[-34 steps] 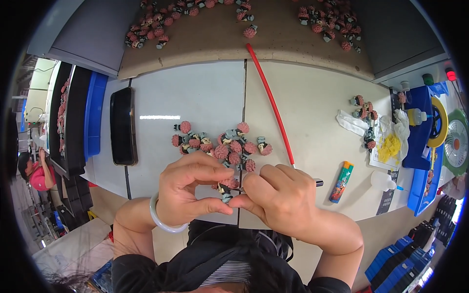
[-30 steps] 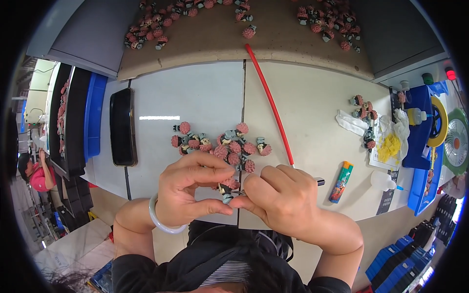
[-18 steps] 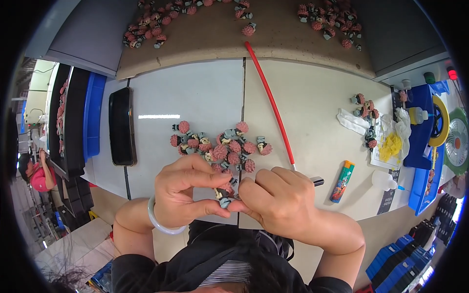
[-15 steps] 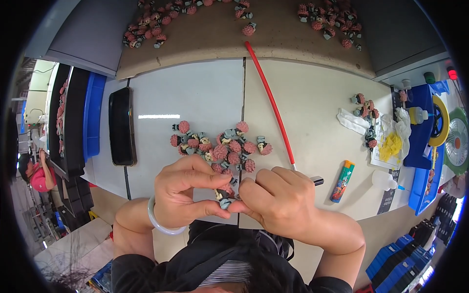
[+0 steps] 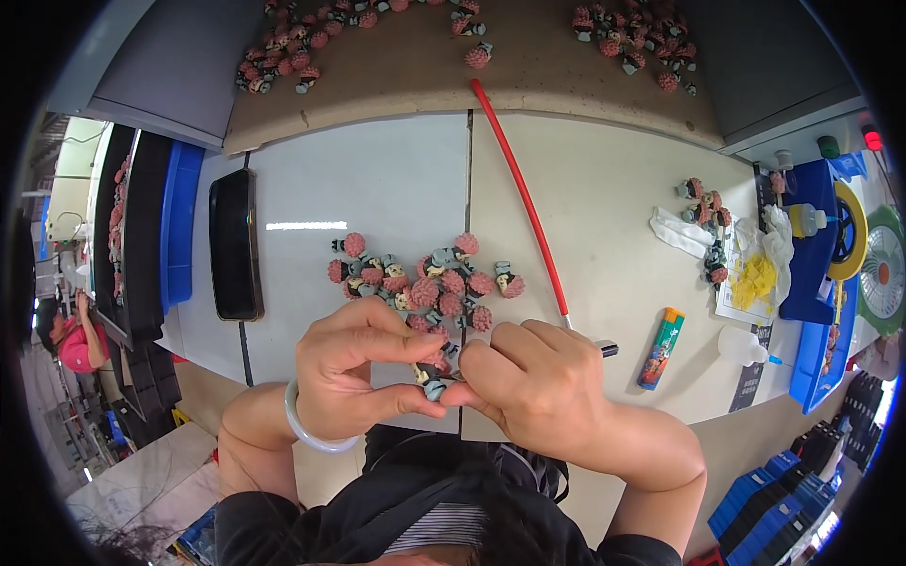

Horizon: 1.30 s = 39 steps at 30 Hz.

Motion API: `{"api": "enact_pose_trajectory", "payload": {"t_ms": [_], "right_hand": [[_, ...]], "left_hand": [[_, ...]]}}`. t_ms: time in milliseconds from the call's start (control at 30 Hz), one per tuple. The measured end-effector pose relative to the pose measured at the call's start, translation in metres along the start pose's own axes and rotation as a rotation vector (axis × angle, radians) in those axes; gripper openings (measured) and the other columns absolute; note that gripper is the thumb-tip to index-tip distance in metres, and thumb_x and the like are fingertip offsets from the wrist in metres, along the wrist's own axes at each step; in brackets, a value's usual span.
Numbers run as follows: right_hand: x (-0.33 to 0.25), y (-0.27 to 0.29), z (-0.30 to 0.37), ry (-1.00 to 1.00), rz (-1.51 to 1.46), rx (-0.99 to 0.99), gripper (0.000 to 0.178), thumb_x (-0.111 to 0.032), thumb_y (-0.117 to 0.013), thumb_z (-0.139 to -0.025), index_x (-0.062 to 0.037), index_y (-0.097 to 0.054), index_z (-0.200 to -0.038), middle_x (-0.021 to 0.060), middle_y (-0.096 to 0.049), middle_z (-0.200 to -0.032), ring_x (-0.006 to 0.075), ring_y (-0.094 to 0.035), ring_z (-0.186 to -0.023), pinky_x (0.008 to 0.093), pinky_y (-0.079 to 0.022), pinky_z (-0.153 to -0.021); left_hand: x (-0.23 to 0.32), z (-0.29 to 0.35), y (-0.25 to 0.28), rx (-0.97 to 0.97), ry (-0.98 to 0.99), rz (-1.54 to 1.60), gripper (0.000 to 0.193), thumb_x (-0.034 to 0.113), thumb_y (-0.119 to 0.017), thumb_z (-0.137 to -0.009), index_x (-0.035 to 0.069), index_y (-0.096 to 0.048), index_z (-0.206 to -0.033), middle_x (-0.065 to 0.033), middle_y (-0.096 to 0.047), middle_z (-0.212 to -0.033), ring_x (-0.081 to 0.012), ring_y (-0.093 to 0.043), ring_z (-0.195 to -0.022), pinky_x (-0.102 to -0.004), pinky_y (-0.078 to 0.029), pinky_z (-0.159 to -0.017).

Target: Assembling and painting small figurines at a factory workbench using a brush and tweezers.

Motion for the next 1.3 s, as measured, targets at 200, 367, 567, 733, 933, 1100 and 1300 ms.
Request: {"api": "enact_pose_trajectory", "payload": {"t_ms": [200, 367, 567, 733, 933, 1100, 1300], "right_hand": [[0.003, -0.004, 0.000, -0.023, -0.092, -0.001, 0.034, -0.036, -0.056, -0.079, -0.0041, -0.048, -0.070, 0.0067, -0.041, -0.057, 0.0256, -0.044, -0.047, 0.0348, -0.034, -0.042], [0.005, -0.006, 0.002, -0.040, -0.158, -0.004, 0.032, -0.034, -0.056, -0.079, -0.0040, -0.048, -0.071, 0.0069, -0.041, -0.057, 0.0263, -0.043, -0.047, 0.0352, -0.034, -0.042], [0.005, -0.004, -0.001, 0.018, -0.193, 0.004, 0.027, -0.029, -0.058, -0.079, -0.0033, -0.051, -0.076, 0.0072, -0.046, -0.060, 0.0259, -0.046, -0.048, 0.0347, -0.036, -0.043], [0.000, 0.003, -0.002, 0.109, -0.109, 0.019, 0.026, -0.023, -0.064, -0.072, -0.0021, -0.052, -0.083, 0.0068, -0.050, -0.064, 0.0244, -0.050, -0.050, 0.0330, -0.038, -0.043], [0.001, -0.001, -0.002, 0.090, -0.104, -0.077, 0.027, -0.024, -0.066, -0.067, -0.0036, -0.051, -0.076, 0.0065, -0.046, -0.061, 0.0245, -0.048, -0.048, 0.0340, -0.037, -0.042], [0.001, -0.003, -0.002, 0.062, -0.085, -0.102, 0.027, -0.025, -0.066, -0.067, -0.0040, -0.050, -0.073, 0.0068, -0.044, -0.060, 0.0250, -0.047, -0.048, 0.0348, -0.036, -0.042], [0.002, -0.007, -0.002, 0.055, -0.100, -0.093, 0.027, -0.026, -0.066, -0.068, -0.0053, -0.049, -0.073, 0.0060, -0.043, -0.059, 0.0231, -0.048, -0.048, 0.0330, -0.037, -0.041]], "left_hand": [[0.003, -0.001, 0.001, 0.015, -0.044, -0.010, 0.048, 0.007, -0.081, -0.055, -0.002, -0.063, -0.098, -0.0085, -0.057, -0.081, -0.0164, -0.061, -0.072, -0.0239, -0.049, -0.064], [0.005, 0.000, 0.002, 0.026, -0.079, -0.038, 0.048, 0.007, -0.081, -0.055, -0.002, -0.062, -0.098, -0.0092, -0.057, -0.081, -0.0168, -0.062, -0.072, -0.0234, -0.049, -0.063], [0.003, -0.001, 0.002, 0.039, -0.089, 0.024, 0.047, 0.005, -0.081, -0.056, -0.002, -0.062, -0.099, -0.0113, -0.057, -0.087, -0.0174, -0.061, -0.075, -0.0236, -0.050, -0.064], [0.000, -0.002, 0.004, 0.017, -0.022, 0.024, 0.047, 0.004, -0.080, -0.056, -0.004, -0.062, -0.098, -0.0116, -0.057, -0.089, -0.0170, -0.059, -0.077, -0.0252, -0.050, -0.068], [-0.001, -0.003, 0.001, 0.008, -0.012, 0.075, 0.048, 0.005, -0.081, -0.054, -0.003, -0.062, -0.097, -0.0105, -0.058, -0.087, -0.0153, -0.057, -0.074, -0.0247, -0.048, -0.068], [-0.002, -0.004, 0.001, -0.003, -0.008, 0.062, 0.048, 0.006, -0.082, -0.052, -0.002, -0.064, -0.096, -0.0091, -0.059, -0.084, -0.0138, -0.056, -0.071, -0.0235, -0.046, -0.065], [-0.004, -0.002, 0.001, -0.018, 0.026, 0.082, 0.048, 0.006, -0.083, -0.052, -0.001, -0.064, -0.096, -0.0085, -0.059, -0.082, -0.0132, -0.056, -0.071, -0.0231, -0.046, -0.065]]}}
Point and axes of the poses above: each hand's wrist, its own z-axis away from the middle knuckle, its own y-axis out of the back of the hand, x = y × z, the point moved 7 cm from there along -z, towards the middle knuckle
